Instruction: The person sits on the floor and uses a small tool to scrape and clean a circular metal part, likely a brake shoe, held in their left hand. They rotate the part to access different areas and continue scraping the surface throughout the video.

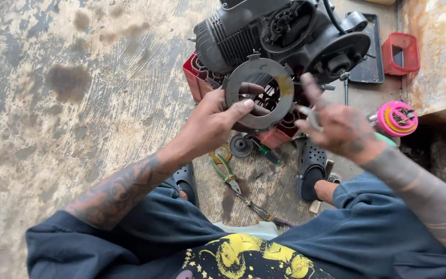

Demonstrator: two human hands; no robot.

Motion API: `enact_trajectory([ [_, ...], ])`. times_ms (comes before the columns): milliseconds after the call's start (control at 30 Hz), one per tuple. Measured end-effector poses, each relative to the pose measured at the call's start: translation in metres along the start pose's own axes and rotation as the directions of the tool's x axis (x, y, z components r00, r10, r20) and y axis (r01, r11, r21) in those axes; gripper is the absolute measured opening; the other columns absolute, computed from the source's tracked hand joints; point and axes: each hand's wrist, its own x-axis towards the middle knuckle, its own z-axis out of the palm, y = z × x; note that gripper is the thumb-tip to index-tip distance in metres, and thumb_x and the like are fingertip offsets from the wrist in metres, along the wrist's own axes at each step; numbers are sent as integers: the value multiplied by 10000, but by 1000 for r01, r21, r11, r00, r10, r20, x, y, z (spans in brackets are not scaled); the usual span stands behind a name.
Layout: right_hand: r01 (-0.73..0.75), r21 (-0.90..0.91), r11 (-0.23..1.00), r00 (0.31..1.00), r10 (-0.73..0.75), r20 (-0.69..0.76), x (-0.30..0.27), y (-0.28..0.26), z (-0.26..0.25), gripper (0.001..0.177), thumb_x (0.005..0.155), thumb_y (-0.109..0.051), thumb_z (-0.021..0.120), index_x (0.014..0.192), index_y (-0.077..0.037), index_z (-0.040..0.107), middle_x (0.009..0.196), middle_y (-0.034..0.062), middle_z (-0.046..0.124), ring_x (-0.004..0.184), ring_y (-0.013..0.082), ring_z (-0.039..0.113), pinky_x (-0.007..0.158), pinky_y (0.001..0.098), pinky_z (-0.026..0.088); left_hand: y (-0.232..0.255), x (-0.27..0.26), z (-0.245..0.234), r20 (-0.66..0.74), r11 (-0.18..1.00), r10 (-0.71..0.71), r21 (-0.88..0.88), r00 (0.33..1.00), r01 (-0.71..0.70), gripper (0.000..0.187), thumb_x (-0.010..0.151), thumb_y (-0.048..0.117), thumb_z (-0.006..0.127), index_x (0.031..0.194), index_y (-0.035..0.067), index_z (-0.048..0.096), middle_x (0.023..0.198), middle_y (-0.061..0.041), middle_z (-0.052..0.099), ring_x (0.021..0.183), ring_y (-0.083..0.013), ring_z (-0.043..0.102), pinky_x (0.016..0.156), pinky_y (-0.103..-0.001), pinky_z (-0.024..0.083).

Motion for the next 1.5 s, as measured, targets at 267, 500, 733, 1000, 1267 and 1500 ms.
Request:
enact_trajectory([
  [267, 275, -54, 960, 941, -280, -189, -51, -11, 8, 970, 955, -368, 698, 1685, -113, 112, 917, 70, 701, 581, 309, 641, 521, 490, 508, 12, -10, 5, -20, 936, -34, 349, 999, 39, 265, 1013, 206, 542, 1138, 89, 745, 1204, -45, 721, 1071, -162, 678, 914, -315, 577],
  [500, -23, -198, 980, 999, 32, 43, -17, 17, 6, 775, 1001, -494, 439, 1690, -174, 282, 526, 224, 584, 485, 404, 610, 500, 564, 451, 27, -23, 16, 12, 956, -198, 222, 980, 191, 328, 1001, 132, 525, 1302, 25, 598, 1101, -140, 800, 1005, -250, 802, 857, -385, 707],
  [733, 254, -105, 962, 922, -273, -275, -60, -35, 4, 924, 970, -400, 727, 1681, -90, 225, 881, 61, 726, 559, 308, 632, 522, 469, 496, 5, -35, 12, -15, 956, -230, 184, 973, 229, 292, 1021, 208, 531, 1154, 55, 741, 1200, -53, 735, 929, -162, 737, 698, -287, 626],
  [1000, -143, 27, 989, 982, 138, 128, -25, -15, -18, 916, 940, -314, 579, 1714, -181, 108, 641, 188, 641, 646, 477, 659, 665, 574, 504, 7, -42, 8, 26, 964, -264, 49, 964, 262, 399, 1023, 165, 523, 1391, 15, 563, 1233, -122, 748, 1030, -197, 757, 863, -365, 674],
  [1267, 358, 21, 934, 932, -356, -67, -63, -39, 41, 836, 999, -362, 611, 1660, -190, 129, 949, 93, 719, 534, 292, 614, 447, 469, 485, -16, -46, 10, 98, 956, -273, -87, 957, 282, 381, 1022, 183, 556, 1377, 46, 571, 1285, -134, 711, 1149, -228, 700, 1012, -408, 625],
  [1500, -431, 226, 873, 892, 375, 254, -21, -32, -43, 1010, 935, -310, 623, 1735, -218, 13, 836, 110, 631, 751, 355, 661, 796, 444, 476, -17, -49, 7, 153, 982, -144, -98, 978, 160, 452, 980, 159, 654, 1404, 40, 553, 1392, -90, 633, 1290, -196, 611, 1100, -378, 553],
])
